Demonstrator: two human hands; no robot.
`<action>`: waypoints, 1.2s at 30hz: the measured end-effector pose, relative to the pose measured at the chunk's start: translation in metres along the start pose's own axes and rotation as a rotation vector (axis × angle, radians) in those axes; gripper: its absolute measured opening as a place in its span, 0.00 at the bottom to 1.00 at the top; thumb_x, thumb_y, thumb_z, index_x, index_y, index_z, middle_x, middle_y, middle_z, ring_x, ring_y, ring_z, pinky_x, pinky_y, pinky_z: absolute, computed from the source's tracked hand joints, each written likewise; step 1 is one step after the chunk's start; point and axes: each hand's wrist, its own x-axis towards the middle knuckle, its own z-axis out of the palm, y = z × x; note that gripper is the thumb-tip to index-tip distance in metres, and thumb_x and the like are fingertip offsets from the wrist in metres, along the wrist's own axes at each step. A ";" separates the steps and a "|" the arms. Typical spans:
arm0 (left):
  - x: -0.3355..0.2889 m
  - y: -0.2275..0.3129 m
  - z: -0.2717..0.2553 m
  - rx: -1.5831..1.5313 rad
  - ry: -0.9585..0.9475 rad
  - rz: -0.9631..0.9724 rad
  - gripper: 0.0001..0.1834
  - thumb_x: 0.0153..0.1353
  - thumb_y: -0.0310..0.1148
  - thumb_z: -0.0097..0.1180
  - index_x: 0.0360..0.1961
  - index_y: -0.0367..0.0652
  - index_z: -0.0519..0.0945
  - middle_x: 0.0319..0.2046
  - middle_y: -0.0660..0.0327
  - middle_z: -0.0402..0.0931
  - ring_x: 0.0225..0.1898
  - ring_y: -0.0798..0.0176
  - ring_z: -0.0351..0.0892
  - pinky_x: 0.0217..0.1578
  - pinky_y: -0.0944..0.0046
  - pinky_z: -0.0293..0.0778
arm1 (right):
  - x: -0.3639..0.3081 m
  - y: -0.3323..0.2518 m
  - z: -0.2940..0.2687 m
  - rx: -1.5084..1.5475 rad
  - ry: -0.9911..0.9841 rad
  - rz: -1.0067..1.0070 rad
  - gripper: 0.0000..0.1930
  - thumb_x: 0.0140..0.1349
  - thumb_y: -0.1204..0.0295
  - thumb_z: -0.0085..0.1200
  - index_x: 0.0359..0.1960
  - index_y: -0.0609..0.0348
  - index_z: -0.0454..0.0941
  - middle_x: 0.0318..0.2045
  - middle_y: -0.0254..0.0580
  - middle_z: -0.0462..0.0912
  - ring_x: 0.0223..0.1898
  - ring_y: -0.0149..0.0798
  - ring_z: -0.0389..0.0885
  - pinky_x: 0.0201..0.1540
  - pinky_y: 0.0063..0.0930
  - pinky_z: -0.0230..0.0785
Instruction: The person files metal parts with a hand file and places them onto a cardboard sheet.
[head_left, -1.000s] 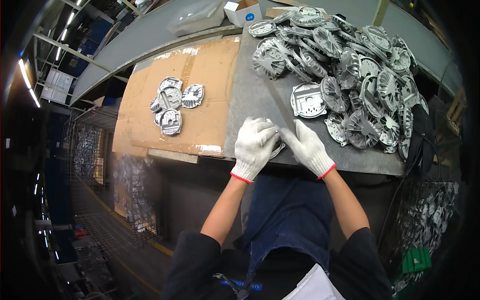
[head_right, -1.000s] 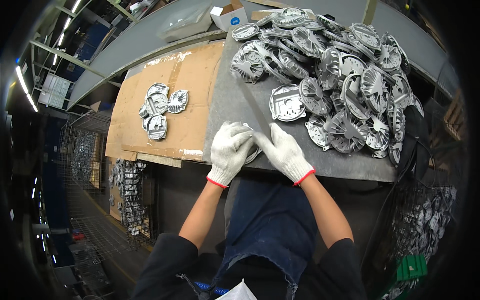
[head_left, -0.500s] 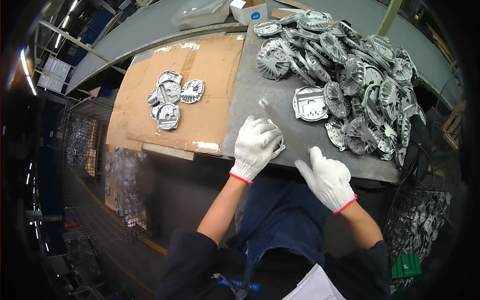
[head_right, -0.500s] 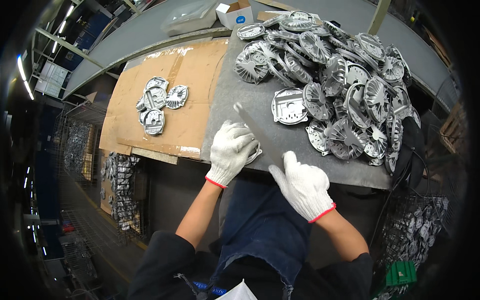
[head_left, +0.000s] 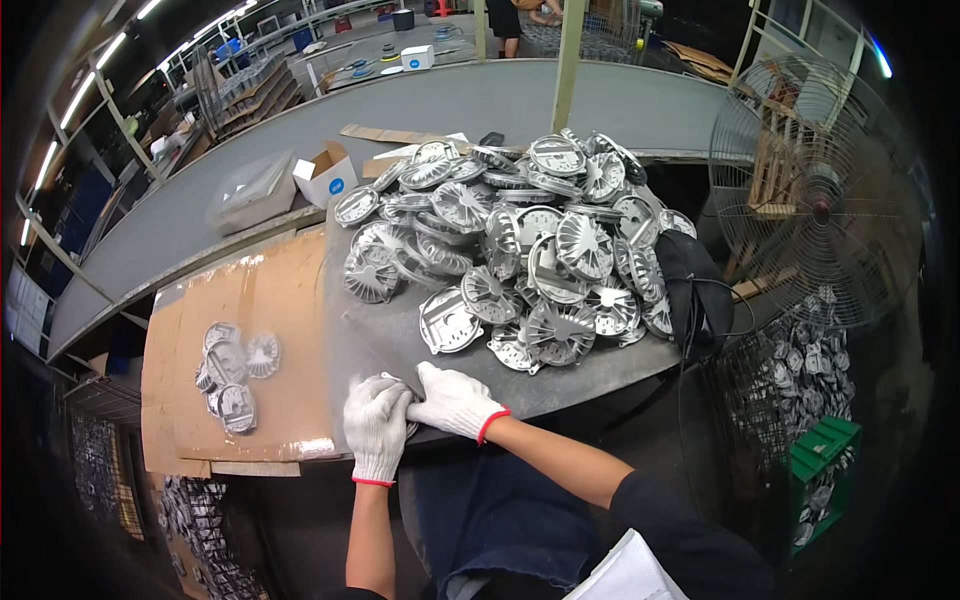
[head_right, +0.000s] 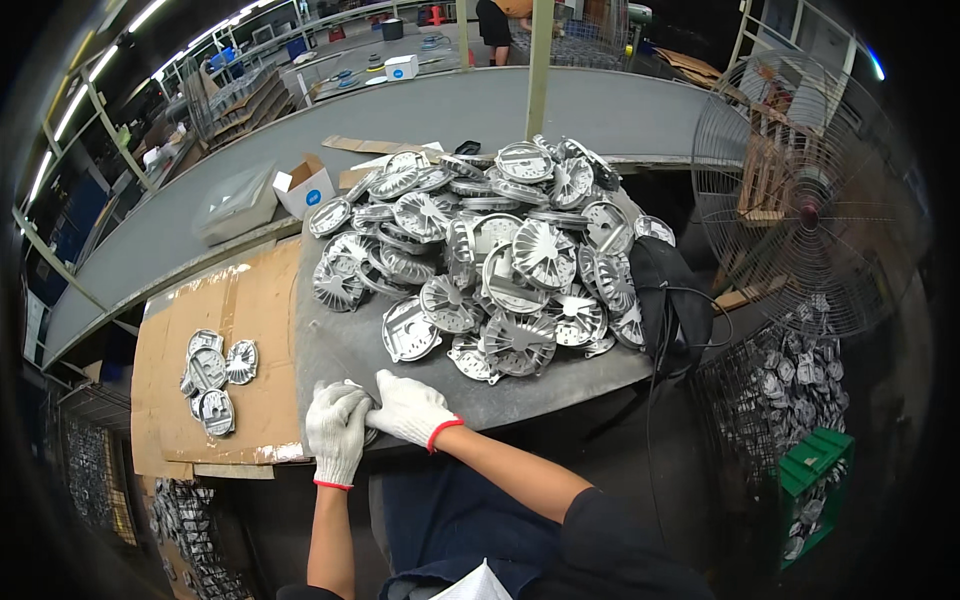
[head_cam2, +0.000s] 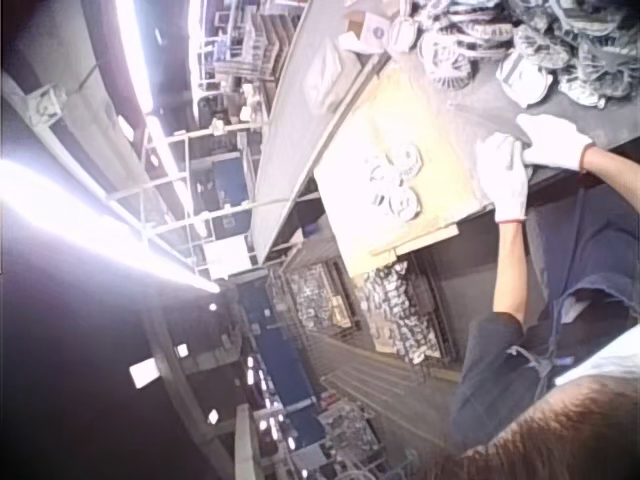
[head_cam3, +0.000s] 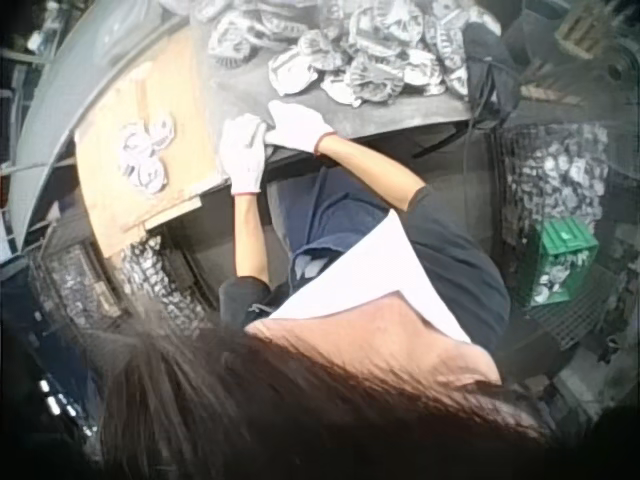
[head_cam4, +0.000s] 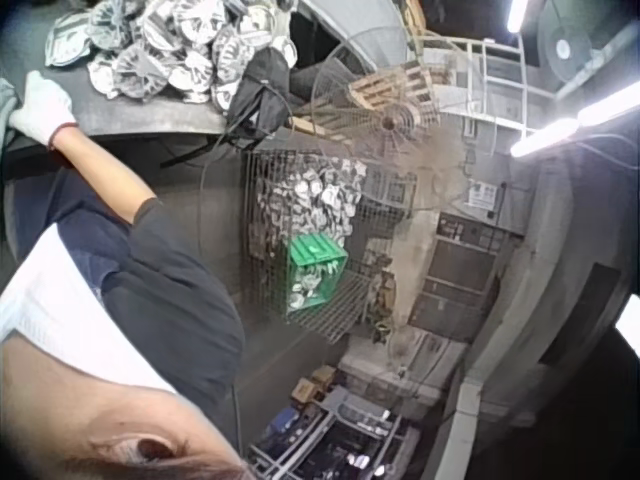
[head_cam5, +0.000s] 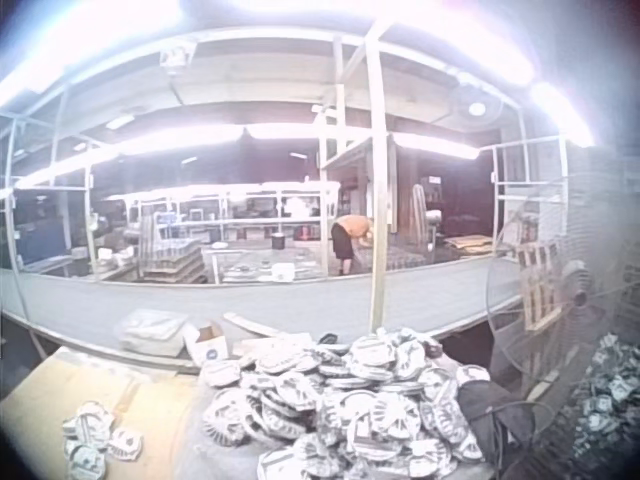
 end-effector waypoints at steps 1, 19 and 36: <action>0.001 0.004 0.000 0.043 0.047 0.036 0.05 0.60 0.27 0.76 0.38 0.40 0.94 0.41 0.56 0.91 0.51 0.48 0.92 0.69 0.42 0.78 | 0.000 0.002 0.001 0.001 0.006 0.005 0.34 0.66 0.42 0.64 0.56 0.61 0.75 0.49 0.66 0.90 0.53 0.71 0.90 0.57 0.61 0.80; 0.056 0.048 -0.043 -0.195 0.324 0.004 0.04 0.73 0.21 0.69 0.46 0.35 0.90 0.42 0.52 0.90 0.45 0.56 0.89 0.50 0.58 0.83 | 0.007 0.001 -0.004 -0.023 0.065 0.033 0.37 0.61 0.39 0.73 0.50 0.64 0.81 0.48 0.66 0.90 0.55 0.67 0.89 0.59 0.57 0.81; 0.017 -0.004 0.004 0.145 0.273 -0.693 0.17 0.87 0.44 0.50 0.56 0.42 0.81 0.40 0.42 0.91 0.42 0.33 0.92 0.45 0.42 0.85 | -0.003 0.027 0.020 0.224 0.170 -0.138 0.37 0.59 0.52 0.79 0.61 0.65 0.78 0.44 0.65 0.92 0.49 0.65 0.93 0.53 0.53 0.84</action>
